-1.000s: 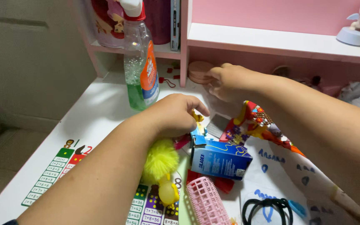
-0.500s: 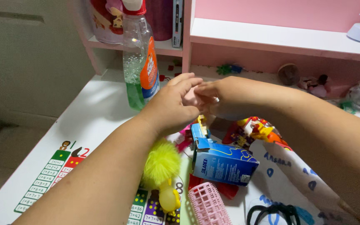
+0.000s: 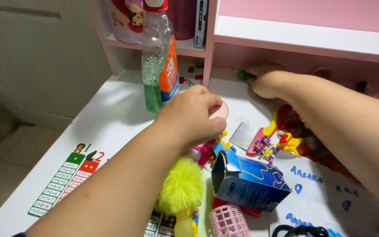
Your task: The person cleans a pink shelf with a spray bottle and cloth, then organizes various toys and small items on the shelf and desk. They place stuffed animals, plastic figures, and other objects onto the shelf while wiping the surfaces.
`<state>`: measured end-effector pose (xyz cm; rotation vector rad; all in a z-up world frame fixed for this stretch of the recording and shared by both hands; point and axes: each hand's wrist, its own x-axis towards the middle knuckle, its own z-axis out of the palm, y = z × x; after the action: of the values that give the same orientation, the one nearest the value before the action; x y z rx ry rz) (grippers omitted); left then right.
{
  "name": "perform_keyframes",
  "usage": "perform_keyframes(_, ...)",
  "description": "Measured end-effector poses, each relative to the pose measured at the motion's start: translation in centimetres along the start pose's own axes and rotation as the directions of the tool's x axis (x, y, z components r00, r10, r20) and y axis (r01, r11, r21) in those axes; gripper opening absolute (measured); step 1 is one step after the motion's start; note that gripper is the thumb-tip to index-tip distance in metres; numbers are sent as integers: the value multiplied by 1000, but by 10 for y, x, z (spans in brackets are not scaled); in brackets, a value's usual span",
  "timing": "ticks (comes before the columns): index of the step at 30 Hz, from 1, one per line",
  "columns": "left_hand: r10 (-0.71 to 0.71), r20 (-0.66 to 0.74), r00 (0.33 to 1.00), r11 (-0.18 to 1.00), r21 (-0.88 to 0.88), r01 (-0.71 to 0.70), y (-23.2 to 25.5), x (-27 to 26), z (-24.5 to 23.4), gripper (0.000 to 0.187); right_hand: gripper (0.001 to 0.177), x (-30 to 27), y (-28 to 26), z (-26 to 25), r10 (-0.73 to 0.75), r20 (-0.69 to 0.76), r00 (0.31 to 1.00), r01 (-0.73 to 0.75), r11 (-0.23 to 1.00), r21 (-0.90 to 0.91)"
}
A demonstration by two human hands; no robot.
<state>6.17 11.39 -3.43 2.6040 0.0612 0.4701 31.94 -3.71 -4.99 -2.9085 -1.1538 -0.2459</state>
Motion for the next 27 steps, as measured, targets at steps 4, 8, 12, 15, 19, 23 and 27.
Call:
perform_keyframes(4, -139, 62, 988, 981, 146, 129, 15, -6, -17, 45, 45, -44, -44, -26, 85, 171, 982, -96, 993, 61)
perform_keyframes(8, -307, 119, 944, 939, 196, 281, 26, -11, -27, 41, 39, -99, -85, -57, -189, 147, 971, 177, 980, 92)
perform_keyframes(12, -279, 87, 956, 939, 234, 252, 28, -9, -21, 41, 52, -125, -91, -82, -24, 273, 962, -85, 921, 380)
perform_keyframes(15, -179, 24, 983, 960, 222, 170, 21, -10, -10, 39, 46, -106, -44, -86, 225, 141, 964, -261, 901, 347)
perform_keyframes(19, -143, 0, 990, 971, 194, 140, 11, -7, 1, 37, 46, -67, 55, -50, 442, 22, 897, -441, 890, 117)
perform_keyframes(23, -106, -16, 994, 974, 201, 108, 7, -6, 5, 37, 46, -40, 112, -9, 496, 96, 863, -491, 868, -72)
perform_keyframes(27, -111, -15, 994, 973, 202, 111, 7, -6, 6, 37, 49, -55, 90, -11, 436, 127, 891, -437, 899, -26)
